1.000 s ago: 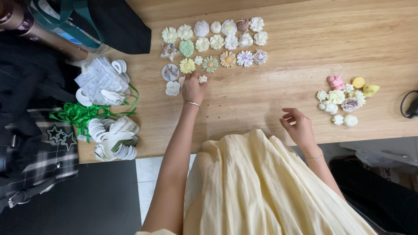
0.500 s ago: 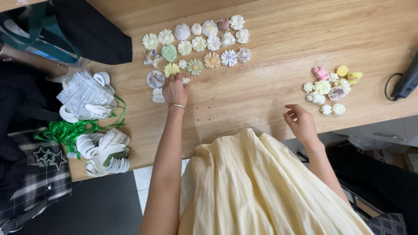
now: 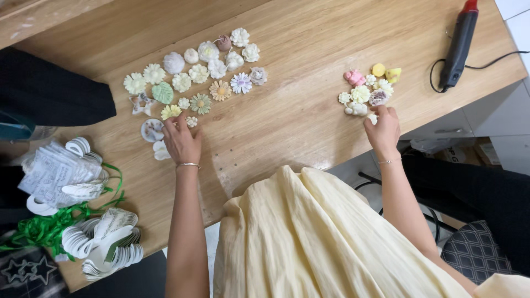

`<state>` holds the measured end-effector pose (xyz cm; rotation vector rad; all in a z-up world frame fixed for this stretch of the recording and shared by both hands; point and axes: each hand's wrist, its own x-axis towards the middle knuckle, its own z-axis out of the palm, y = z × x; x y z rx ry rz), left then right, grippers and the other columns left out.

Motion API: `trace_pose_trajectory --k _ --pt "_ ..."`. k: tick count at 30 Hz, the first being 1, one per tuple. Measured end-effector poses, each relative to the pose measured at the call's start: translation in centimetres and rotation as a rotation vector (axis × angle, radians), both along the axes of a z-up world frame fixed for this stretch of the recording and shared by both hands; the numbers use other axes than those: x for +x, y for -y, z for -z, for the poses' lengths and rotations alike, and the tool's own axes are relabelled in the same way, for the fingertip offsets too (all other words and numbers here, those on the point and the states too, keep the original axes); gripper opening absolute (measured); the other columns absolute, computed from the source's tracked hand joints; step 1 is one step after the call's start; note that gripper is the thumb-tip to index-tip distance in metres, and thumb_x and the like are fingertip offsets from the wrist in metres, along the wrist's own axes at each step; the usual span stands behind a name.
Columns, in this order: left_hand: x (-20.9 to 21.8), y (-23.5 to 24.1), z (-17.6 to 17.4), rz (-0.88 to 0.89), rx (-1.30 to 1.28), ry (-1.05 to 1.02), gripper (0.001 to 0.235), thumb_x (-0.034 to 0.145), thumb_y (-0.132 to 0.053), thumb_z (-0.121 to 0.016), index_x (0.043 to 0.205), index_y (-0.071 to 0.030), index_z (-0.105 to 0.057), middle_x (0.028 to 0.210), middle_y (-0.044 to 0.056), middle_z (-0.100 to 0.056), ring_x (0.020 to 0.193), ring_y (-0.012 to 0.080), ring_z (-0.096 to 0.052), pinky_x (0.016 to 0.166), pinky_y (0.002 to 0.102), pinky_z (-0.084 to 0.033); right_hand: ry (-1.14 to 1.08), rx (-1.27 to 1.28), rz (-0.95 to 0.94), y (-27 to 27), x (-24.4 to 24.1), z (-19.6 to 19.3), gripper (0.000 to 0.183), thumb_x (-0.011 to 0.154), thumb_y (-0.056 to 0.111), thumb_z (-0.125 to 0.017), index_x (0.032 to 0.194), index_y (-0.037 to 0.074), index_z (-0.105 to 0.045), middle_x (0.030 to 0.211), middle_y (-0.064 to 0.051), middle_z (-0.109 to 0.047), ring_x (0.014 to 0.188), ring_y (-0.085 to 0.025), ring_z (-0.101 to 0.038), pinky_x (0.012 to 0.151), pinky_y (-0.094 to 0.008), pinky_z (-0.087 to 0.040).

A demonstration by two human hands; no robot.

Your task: The person arranges small decorative items, including artificial flowers, leaves, and star-shaped pieces, on a wooden table. They pick up each item from a pile and place it in a neat row, occasionally adjusting the position of previously placed items. The person also handles a small circular object, possibly a mold or base, before continuing to arrange the decorative pieces.

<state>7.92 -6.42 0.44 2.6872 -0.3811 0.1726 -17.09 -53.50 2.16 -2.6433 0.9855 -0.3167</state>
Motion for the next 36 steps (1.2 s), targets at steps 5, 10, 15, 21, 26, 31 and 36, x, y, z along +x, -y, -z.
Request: trace_pose_trajectory --k 5,10,15,21,26,31,36 --pt "-2.1 0.2 -1.5 -0.01 -0.103 0.0 0.071 0.075 -0.013 -0.088 0.137 -0.008 -0.056 0.128 0.017 -0.048 0.121 0.039 -0.049 0.098 0.052 -0.044 -0.104 -0.198 -0.019 1.3 0.4 1.3 0.053 0.074 0.04 -0.092 0.114 0.013 -0.073 0.114 -0.016 -0.059 0.11 -0.037 -0.051 0.086 -0.048 -0.042" --pt "-6.1 1.3 -1.9 0.041 -0.183 -0.039 0.051 0.082 -0.01 -0.082 0.128 -0.008 -0.059 0.126 0.018 -0.049 0.119 0.0384 -0.051 0.101 0.052 -0.044 -0.226 -0.301 -0.04 1.1 1.8 3.3 0.054 0.071 0.051 -0.09 0.108 0.013 -0.074 0.117 -0.015 -0.059 0.115 -0.036 -0.05 0.086 -0.05 -0.037" --pt "-10.3 2.9 -1.8 0.04 -0.283 -0.075 0.036 0.084 -0.009 -0.076 0.117 -0.008 -0.063 0.125 0.018 -0.053 0.122 0.0384 -0.053 0.103 0.052 -0.044 -0.276 -0.34 -0.097 0.0 2.7 2.8 0.055 0.074 0.058 -0.086 0.102 0.012 -0.075 0.114 -0.016 -0.063 0.111 -0.037 -0.054 0.087 -0.054 -0.035" --pt "-13.3 6.1 -0.4 -0.022 -0.712 -0.52 0.027 0.101 -0.026 -0.068 0.117 -0.005 -0.067 0.105 0.009 -0.074 0.093 0.0188 -0.073 0.084 0.031 -0.058 -0.253 -0.091 -0.298 -8.7 4.6 -2.2 0.051 0.084 0.06 -0.079 0.08 0.009 -0.074 0.086 -0.011 -0.07 0.083 -0.031 -0.064 0.086 -0.051 -0.037" --pt "-12.8 9.5 1.7 0.01 -1.115 -0.927 0.046 0.104 -0.032 -0.062 0.139 -0.002 -0.056 0.126 0.007 -0.069 0.106 0.012 -0.07 0.089 0.026 -0.057 -0.086 -0.037 -0.607 -18.5 8.6 -5.3 0.052 0.084 0.059 -0.078 0.067 0.011 -0.068 0.073 -0.006 -0.069 0.075 -0.025 -0.066 0.086 -0.047 -0.042" --pt "-12.2 10.6 3.2 -0.127 -1.5 -0.955 0.053 0.095 -0.018 -0.072 0.14 0.002 -0.054 0.118 0.014 -0.072 0.1 0.0154 -0.072 0.083 0.026 -0.058 0.033 -0.048 -0.861 -21.5 10.1 -7.1 0.046 0.079 0.056 -0.076 0.085 0.011 -0.07 0.083 -0.006 -0.072 0.084 -0.027 -0.069 0.087 -0.048 -0.046" --pt "-6.7 7.2 7.0 -0.327 -1.47 -0.843 0.053 0.094 -0.013 -0.074 0.142 0.001 -0.056 0.11 0.013 -0.073 0.083 0.0158 -0.066 0.062 0.024 -0.05 -0.043 0.392 -0.816 -19.8 9.3 -6.4 0.031 0.088 0.034 -0.075 0.103 0.007 -0.07 0.095 -0.01 -0.074 0.085 -0.027 -0.073 0.075 -0.042 -0.055"
